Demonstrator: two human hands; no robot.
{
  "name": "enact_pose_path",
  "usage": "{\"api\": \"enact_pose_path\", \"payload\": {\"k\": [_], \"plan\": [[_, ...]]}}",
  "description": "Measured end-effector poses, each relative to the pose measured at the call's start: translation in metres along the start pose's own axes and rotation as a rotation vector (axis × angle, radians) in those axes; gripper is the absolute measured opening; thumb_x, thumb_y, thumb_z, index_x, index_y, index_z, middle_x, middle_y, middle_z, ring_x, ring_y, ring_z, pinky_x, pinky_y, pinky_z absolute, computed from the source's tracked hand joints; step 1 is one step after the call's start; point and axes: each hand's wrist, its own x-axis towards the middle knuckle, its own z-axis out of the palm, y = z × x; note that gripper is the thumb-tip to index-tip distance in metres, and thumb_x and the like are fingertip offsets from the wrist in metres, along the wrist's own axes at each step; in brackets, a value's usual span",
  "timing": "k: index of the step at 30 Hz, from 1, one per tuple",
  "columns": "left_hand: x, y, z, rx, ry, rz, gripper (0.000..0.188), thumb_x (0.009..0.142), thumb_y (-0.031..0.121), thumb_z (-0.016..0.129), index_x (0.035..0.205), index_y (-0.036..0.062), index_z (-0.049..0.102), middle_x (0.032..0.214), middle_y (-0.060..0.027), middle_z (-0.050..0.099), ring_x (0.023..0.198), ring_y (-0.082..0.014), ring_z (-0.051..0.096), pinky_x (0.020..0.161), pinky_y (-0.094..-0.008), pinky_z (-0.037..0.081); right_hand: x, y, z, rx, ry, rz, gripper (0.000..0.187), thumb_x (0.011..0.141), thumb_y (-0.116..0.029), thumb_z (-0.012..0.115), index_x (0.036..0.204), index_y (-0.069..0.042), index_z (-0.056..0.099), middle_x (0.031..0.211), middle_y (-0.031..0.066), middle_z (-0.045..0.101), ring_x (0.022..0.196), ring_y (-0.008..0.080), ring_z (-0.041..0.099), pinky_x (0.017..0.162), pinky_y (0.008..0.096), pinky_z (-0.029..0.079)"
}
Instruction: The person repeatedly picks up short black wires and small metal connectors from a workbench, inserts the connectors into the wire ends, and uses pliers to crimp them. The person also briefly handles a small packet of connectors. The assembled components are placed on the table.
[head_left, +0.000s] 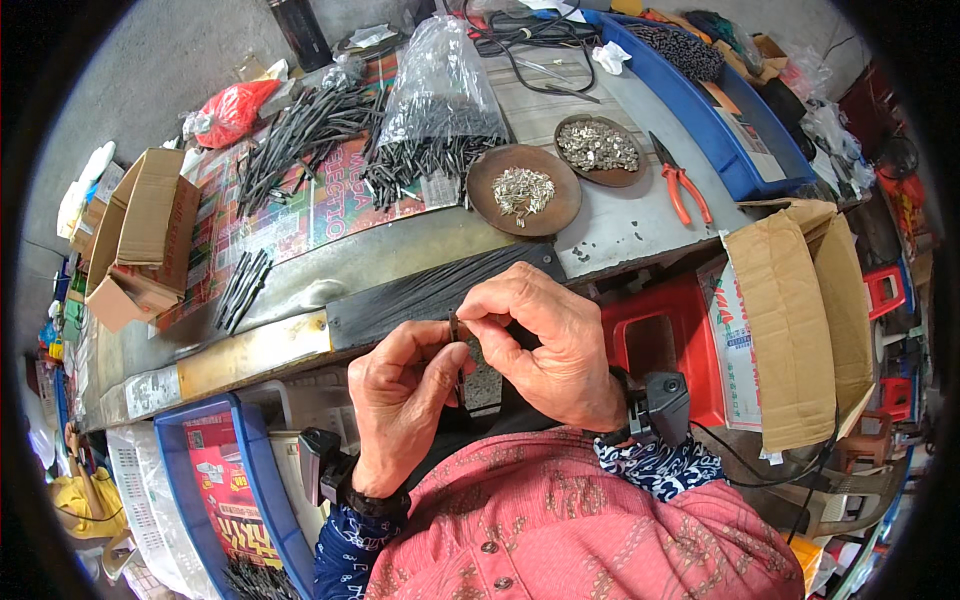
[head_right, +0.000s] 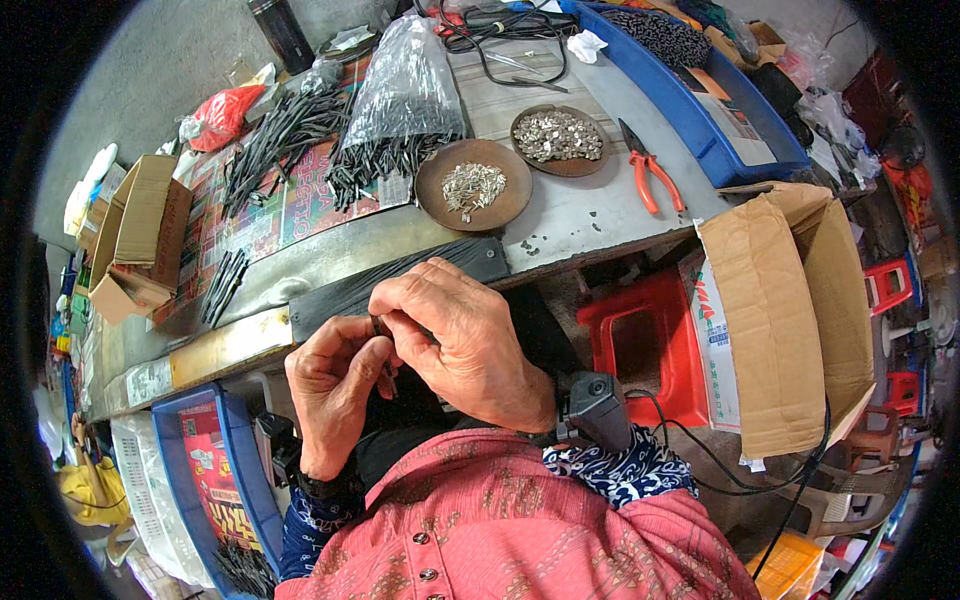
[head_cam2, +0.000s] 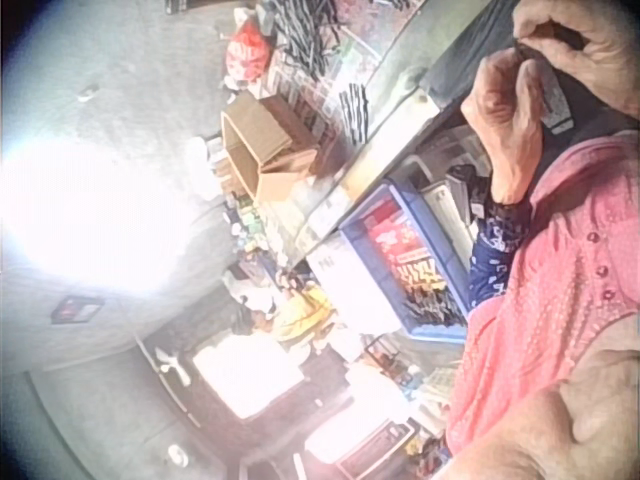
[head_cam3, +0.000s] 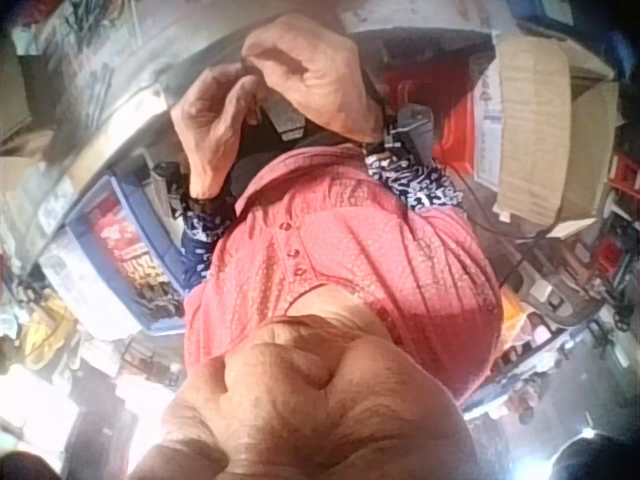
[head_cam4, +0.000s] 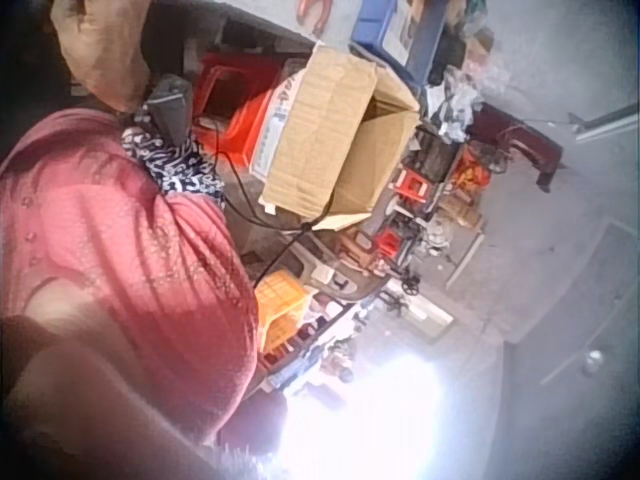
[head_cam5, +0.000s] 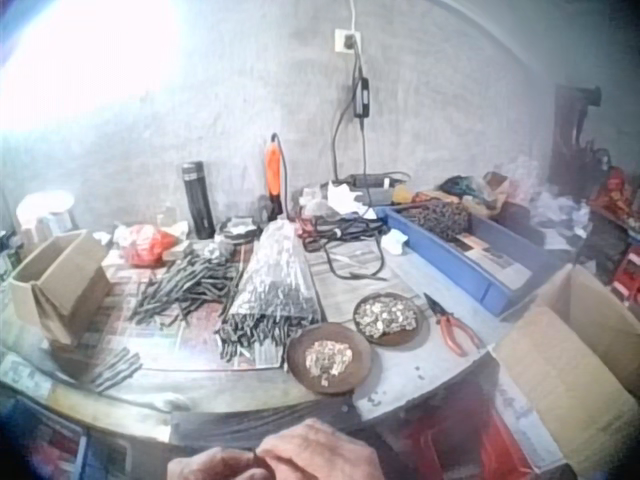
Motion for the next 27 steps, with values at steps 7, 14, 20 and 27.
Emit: {"api": "enact_pose_path", "payload": {"k": [7,14,20,27], "plan": [[0.000,-0.003,0.001,0.041,0.024,0.033,0.010,0.090,0.001,0.064,0.098,-0.0042,0.063,0.075,-0.0024,0.066,0.061,-0.0019,0.055,0.051,-0.0178,0.045,0.001,0.001,0.001,-0.011,-0.007,-0.001,0.024,0.075,0.013,0.063,0.094,-0.001,0.063,0.083,0.0071,0.064,0.072,0.0157,0.060,0.065,0.0269,0.050],[0.001,-0.010,0.002,0.476,0.141,0.287,0.008,0.087,-0.002,0.066,0.095,-0.0031,0.063,0.073,-0.0006,0.063,0.059,-0.0044,0.056,0.052,-0.0194,0.045,0.002,0.003,0.004,-0.098,0.028,-0.106,0.027,0.072,0.013,0.066,0.095,-0.002,0.063,0.082,0.0090,0.063,0.072,0.0224,0.061,0.064,0.0308,0.050],[0.004,-0.014,0.003,0.652,0.223,0.463,0.022,0.075,-0.001,0.074,0.095,0.0019,0.066,0.077,-0.0112,0.064,0.063,-0.0232,0.062,0.058,-0.0298,0.049,0.002,0.004,0.006,-0.154,0.036,-0.133,0.027,0.072,0.011,0.069,0.094,-0.002,0.062,0.082,0.0096,0.063,0.070,0.0247,0.060,0.063,0.0330,0.050],[0.007,-0.015,0.005,0.755,0.239,0.560,0.021,0.075,-0.001,0.073,0.094,0.0027,0.065,0.076,-0.0112,0.063,0.063,-0.0262,0.061,0.058,-0.0315,0.049,0.000,0.005,0.006,-0.169,0.033,-0.132,0.026,0.073,0.011,0.069,0.094,-0.001,0.061,0.080,0.0098,0.062,0.069,0.0254,0.059,0.062,0.0333,0.049]]}}
